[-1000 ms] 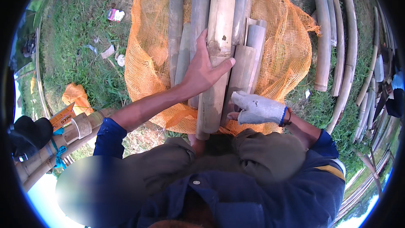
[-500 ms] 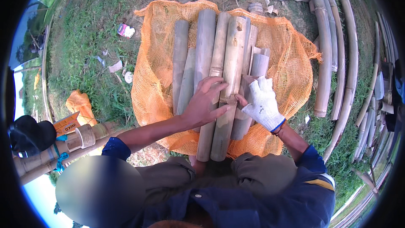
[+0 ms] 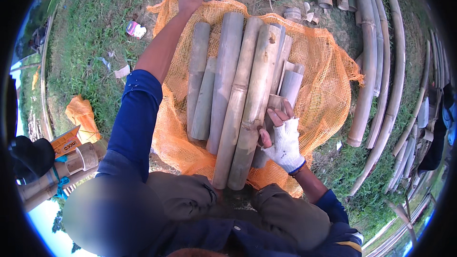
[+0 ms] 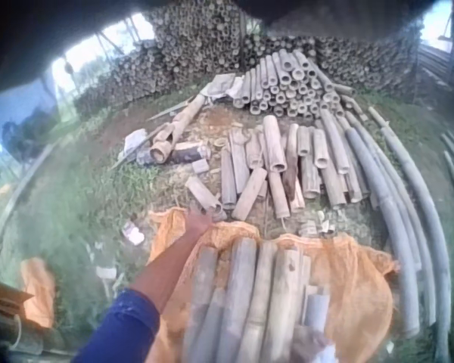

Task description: The person gathers short bamboo pieces from the ground and places them into an orange mesh bag. They repeat this process, filling the bag, lifting it, and then returning to gather more pieces.

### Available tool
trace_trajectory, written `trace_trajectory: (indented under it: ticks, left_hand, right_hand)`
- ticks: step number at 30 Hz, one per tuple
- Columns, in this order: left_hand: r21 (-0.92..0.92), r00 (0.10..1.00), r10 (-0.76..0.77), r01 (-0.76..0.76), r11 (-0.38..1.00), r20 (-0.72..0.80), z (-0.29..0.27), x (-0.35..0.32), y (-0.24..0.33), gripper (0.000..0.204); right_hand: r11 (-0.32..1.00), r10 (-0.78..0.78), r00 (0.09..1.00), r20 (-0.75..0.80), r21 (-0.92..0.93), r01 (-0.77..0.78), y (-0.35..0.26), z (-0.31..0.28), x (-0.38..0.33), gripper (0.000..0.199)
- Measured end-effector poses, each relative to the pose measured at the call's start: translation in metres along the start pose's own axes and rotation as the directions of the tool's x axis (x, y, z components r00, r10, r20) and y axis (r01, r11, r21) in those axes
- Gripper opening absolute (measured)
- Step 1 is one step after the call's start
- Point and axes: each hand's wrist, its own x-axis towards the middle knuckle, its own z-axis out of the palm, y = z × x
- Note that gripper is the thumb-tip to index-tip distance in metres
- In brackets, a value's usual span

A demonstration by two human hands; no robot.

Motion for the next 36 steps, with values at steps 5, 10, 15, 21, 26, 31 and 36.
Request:
trace_trajectory:
  ticks: [5, 10, 15, 21, 26, 31, 36]
  left_hand:
    - [-0.377, 0.910, -0.275, 0.383, 0.843, 0.309, 0.023, 0.052, -0.045, 0.094]
    - [-0.596, 0.789, -0.304, 0.606, 0.528, 0.533, 0.038, 0.034, -0.023, 0.078]
    - [-0.612, 0.744, -0.255, 0.658, 0.438, 0.618, -0.026, 0.013, -0.039, 0.067]
    - [-0.704, 0.750, -0.005, 0.624, 0.340, 0.662, -0.110, -0.087, -0.035, 0.052]
    - [-0.566, 0.746, -0.081, 0.566, 0.600, 0.661, -0.180, -0.263, -0.016, 0.078]
    - [-0.200, 0.731, 0.041, 0.132, 0.971, 0.681, -0.224, -0.371, -0.002, 0.089]
    - [-0.073, 0.726, 0.346, -0.380, 0.922, 0.594, -0.219, -0.394, -0.008, 0.095]
  right_hand:
    - [0.985, 0.163, 0.986, -0.031, -0.043, -0.165, 0.009, -0.017, -0.037, 0.063]
    - [0.941, 0.309, 0.951, -0.015, -0.142, -0.308, 0.023, -0.023, -0.083, 0.056]
    - [0.930, 0.341, 0.939, 0.039, -0.160, -0.331, 0.023, -0.029, -0.088, 0.053]
    - [0.946, 0.292, 0.955, 0.047, -0.159, -0.282, 0.030, -0.028, -0.085, 0.049]
    - [0.933, 0.333, 0.942, 0.034, -0.158, -0.324, 0.033, -0.016, -0.099, 0.048]
    - [0.852, 0.465, 0.867, -0.181, -0.177, -0.493, 0.065, -0.006, -0.121, 0.048]
    - [0.684, 0.443, 0.801, -0.404, -0.425, -0.593, 0.103, -0.027, -0.135, 0.059]
